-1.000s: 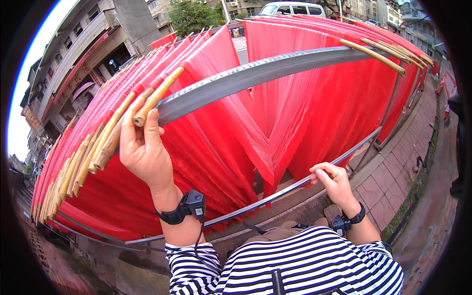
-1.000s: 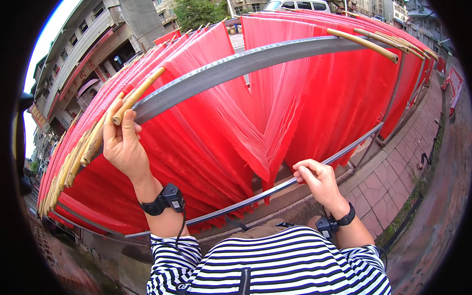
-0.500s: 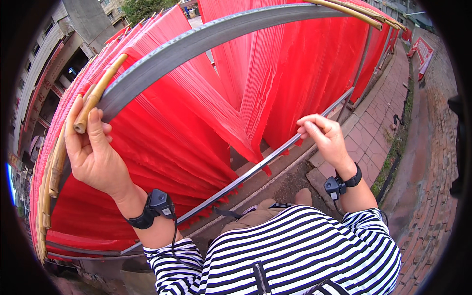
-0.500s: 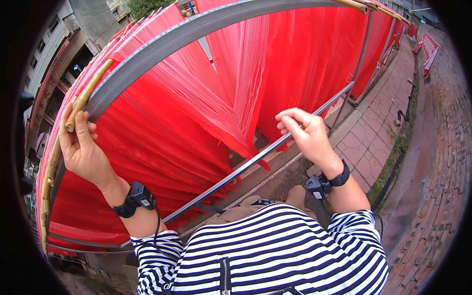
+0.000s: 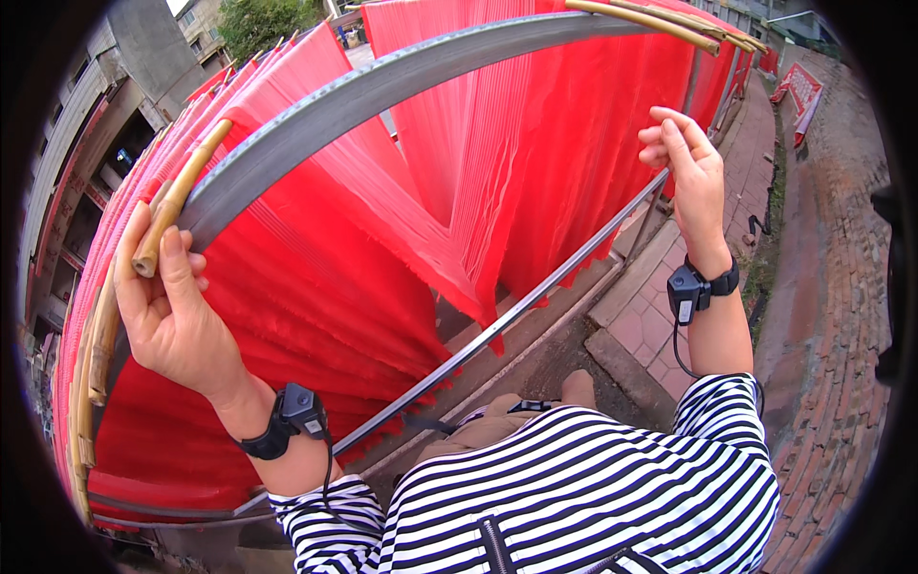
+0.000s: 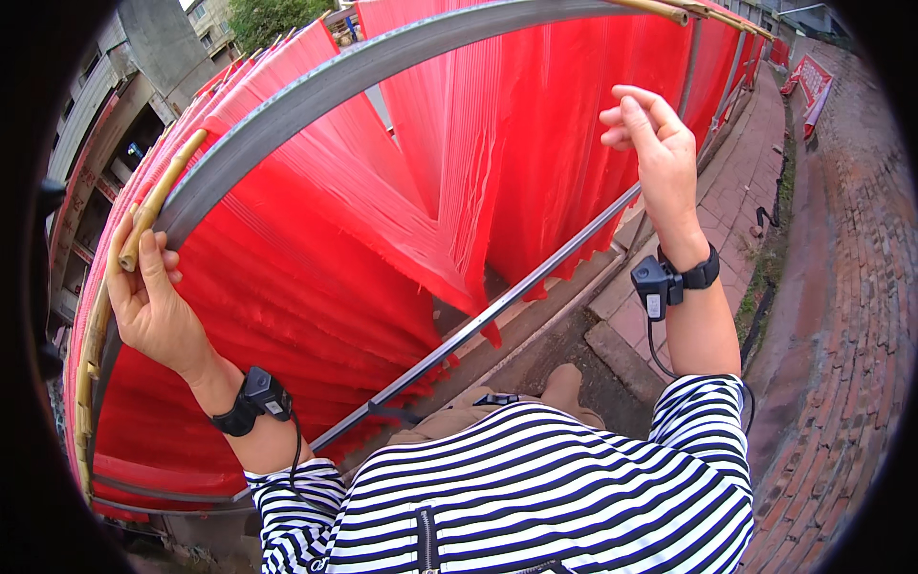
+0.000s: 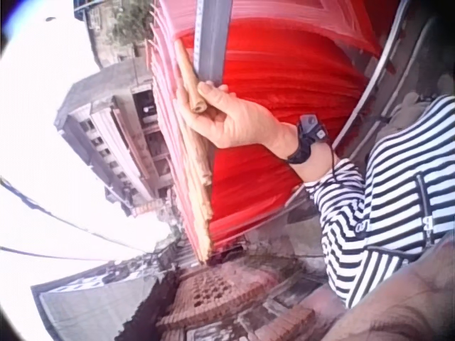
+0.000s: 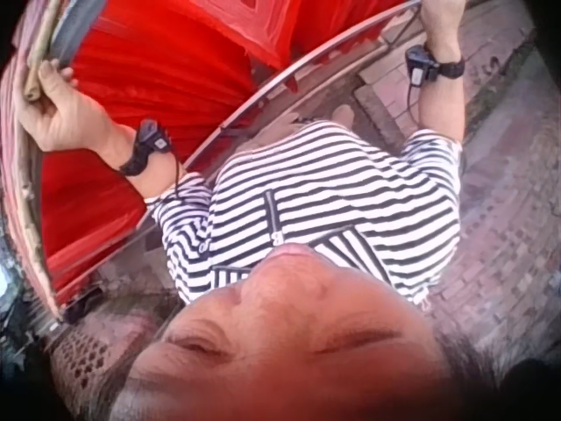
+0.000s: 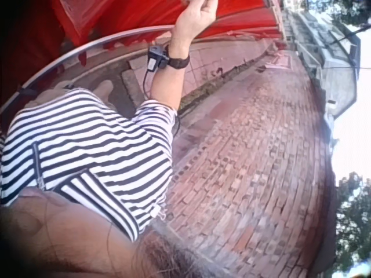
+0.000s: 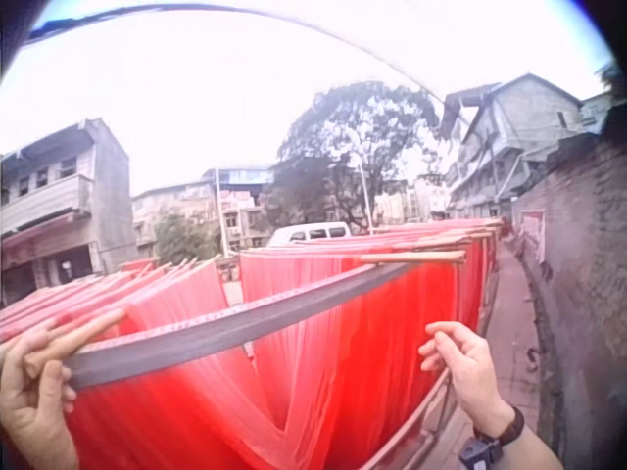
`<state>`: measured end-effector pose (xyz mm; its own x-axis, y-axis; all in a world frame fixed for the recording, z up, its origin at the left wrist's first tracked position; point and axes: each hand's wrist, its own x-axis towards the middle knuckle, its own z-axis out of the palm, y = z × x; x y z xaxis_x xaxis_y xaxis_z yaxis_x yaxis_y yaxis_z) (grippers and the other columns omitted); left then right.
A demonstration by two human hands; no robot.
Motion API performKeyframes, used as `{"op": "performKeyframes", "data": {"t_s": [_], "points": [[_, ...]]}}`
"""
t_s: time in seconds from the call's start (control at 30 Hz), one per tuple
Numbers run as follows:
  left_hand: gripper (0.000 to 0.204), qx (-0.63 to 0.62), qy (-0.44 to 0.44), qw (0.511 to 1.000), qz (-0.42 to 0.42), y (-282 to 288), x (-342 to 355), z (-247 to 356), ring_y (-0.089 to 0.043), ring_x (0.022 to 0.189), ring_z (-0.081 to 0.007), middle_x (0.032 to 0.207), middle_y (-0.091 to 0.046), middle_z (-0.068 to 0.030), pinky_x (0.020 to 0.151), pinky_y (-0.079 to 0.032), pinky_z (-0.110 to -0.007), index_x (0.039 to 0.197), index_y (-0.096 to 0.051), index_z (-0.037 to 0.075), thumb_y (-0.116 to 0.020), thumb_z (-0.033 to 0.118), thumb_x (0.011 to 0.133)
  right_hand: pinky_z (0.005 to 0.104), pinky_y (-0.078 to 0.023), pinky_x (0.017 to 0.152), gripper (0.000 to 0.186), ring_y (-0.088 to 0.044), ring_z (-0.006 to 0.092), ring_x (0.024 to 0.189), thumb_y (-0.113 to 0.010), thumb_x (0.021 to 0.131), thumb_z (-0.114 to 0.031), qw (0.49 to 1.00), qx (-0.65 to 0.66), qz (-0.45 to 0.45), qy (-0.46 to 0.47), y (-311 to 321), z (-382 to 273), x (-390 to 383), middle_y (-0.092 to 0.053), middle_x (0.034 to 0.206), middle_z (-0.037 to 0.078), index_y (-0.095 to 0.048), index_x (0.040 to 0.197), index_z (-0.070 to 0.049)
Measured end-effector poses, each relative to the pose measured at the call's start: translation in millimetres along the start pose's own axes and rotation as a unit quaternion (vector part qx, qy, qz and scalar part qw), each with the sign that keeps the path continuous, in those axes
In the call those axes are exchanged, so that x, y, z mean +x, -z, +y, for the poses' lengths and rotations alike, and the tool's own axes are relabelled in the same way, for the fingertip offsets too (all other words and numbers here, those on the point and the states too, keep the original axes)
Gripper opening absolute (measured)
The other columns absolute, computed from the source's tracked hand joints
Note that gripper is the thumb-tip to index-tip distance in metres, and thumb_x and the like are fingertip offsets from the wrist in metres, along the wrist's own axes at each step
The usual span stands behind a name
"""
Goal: The person arranges red dried noodles hanging on a metal frame outdoors. They separate and align the strands by hand, then place cylindrical bamboo tubes along the top bar to hold sections in place.
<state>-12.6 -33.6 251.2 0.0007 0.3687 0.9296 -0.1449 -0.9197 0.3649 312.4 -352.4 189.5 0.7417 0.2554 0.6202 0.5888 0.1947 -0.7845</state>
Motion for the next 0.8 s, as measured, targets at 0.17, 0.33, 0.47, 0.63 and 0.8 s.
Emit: {"op": "performKeyframes", "data": {"t_s": [0.17,0.33,0.47,0.63,0.8], "points": [[0.031,0.012,0.011,1.000,-0.001,1.0,-0.5,-1.9,-0.065,0.078,-0.0047,0.103,-0.073,-0.0089,0.066,-0.054,-0.016,0.129,-0.065,0.004,-0.066,0.011,0.098,0.0253,-0.055,0.078,0.047,-0.070,0.0135,0.084,-0.056,0.105,-0.031,0.996,0.041,0.070,0.023,19.5,-7.4,41.7,-0.070,0.108,0.013,-0.050,0.138,0.002],[0.031,0.009,0.011,1.000,0.007,-0.5,-0.9,-3.0,-0.063,0.078,-0.0033,0.102,-0.072,-0.0071,0.065,-0.051,-0.014,0.130,-0.064,0.004,-0.064,0.011,0.100,0.0264,-0.056,0.079,0.052,-0.071,0.0156,0.088,-0.058,0.104,-0.031,0.994,0.048,0.064,0.070,28.6,-19.2,65.0,-0.069,0.111,0.014,-0.044,0.143,0.000],[0.032,0.007,0.013,1.000,0.022,-2.2,-1.7,-2.9,-0.062,0.076,-0.0027,0.097,-0.072,-0.0059,0.063,-0.049,-0.014,0.131,-0.064,0.004,-0.063,0.011,0.100,0.0266,-0.055,0.081,0.043,-0.071,0.0148,0.090,-0.056,0.105,-0.028,0.994,0.057,0.021,0.092,25.2,-21.9,75.1,-0.070,0.112,0.013,-0.051,0.139,-0.003],[0.032,-0.003,0.010,1.000,0.006,0.0,-2.0,-3.2,-0.065,0.079,-0.0041,0.103,-0.073,-0.0080,0.067,-0.054,-0.015,0.131,-0.063,0.003,-0.064,0.012,0.100,0.0288,-0.055,0.087,0.028,-0.069,0.0172,0.097,-0.053,0.107,-0.021,0.992,0.088,0.031,0.085,18.8,-16.2,89.1,-0.070,0.113,0.013,-0.060,0.126,-0.002],[0.033,0.004,0.003,1.000,0.007,0.2,-1.3,-5.1,-0.066,0.079,-0.0045,0.103,-0.073,-0.0081,0.068,-0.056,-0.015,0.131,-0.063,0.004,-0.064,0.014,0.099,0.0302,-0.054,0.094,0.027,-0.069,0.0182,0.101,-0.053,0.106,-0.020,0.989,0.088,0.023,0.112,9.8,-17.2,91.2,-0.071,0.113,0.013,-0.063,0.122,0.000]]}}
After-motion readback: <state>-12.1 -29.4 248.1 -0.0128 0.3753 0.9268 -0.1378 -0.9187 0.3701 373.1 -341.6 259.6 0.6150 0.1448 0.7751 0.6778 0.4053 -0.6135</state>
